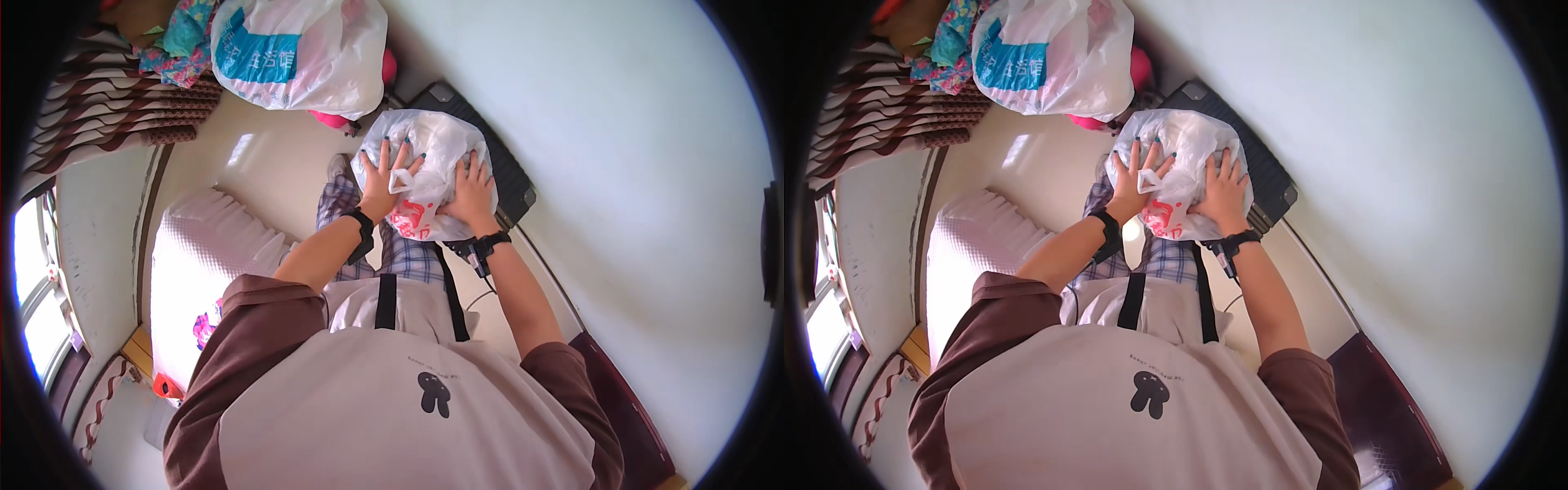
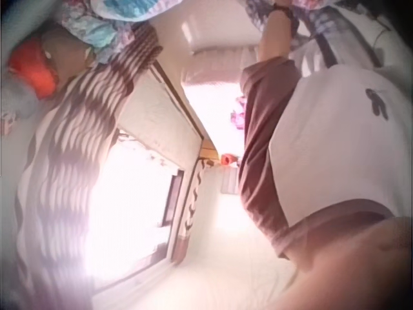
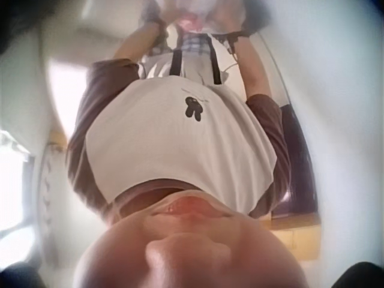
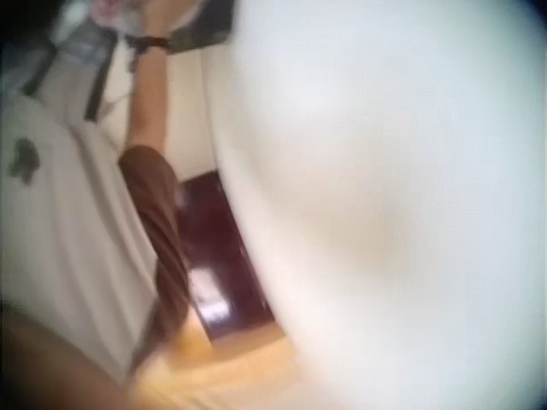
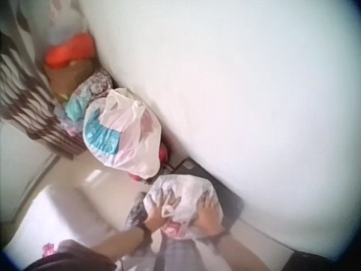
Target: The person organizes folded clothes on a bed and unpacks disposable undergarments from plastic packaging.
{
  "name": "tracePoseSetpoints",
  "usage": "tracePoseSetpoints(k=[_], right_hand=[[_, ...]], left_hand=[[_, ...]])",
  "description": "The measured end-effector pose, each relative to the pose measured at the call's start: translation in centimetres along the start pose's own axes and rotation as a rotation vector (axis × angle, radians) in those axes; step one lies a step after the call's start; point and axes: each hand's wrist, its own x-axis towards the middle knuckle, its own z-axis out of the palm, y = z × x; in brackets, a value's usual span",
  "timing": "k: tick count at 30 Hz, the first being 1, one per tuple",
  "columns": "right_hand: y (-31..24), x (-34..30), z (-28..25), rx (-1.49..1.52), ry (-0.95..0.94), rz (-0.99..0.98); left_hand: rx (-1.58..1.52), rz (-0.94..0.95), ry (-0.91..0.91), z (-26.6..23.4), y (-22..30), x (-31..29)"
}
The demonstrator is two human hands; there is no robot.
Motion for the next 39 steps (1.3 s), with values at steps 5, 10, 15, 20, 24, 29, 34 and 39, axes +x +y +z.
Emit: tracePoseSetpoints(k=[5,10,15,20,24,29,34,39], right_hand=[[4.4,-0.8,-3.2,0.294,0.021,-0.164],[5.6,-1.3,-4.6,-0.056,0.159,-0.226],[6.8,-3.8,-4.1,0.082,0.166,-0.08],[9.3,-4.2,-1.5,0.195,0.225,-0.092],[11.4,-5.1,1.4,0.414,0.055,0.114],[8.4,-5.9,-2.4,0.482,0.243,-0.008],[-2.2,-2.1,-7.4,0.062,-0.017,0.031],[-1.8,0.2,-3.1,0.039,-0.082,0.086]], left_hand=[[-0.473,0.074,-0.353,-4.6,-1.4,-0.2],[-1.51,0.062,-0.162,-4.7,-0.2,0.4],[-2.581,-1.044,0.195,-5.2,-1.5,2.1],[-2.797,-1.314,0.165,0.8,-4.5,2.8],[-2.475,-1.062,0.073,0.2,-4.0,-0.1],[-1.252,-0.015,0.029,-4.4,-8.5,-1.9],[-0.343,-0.059,-0.224,-7.1,2.7,-0.2],[-0.106,-0.049,-0.299,-3.2,4.5,1.7]])
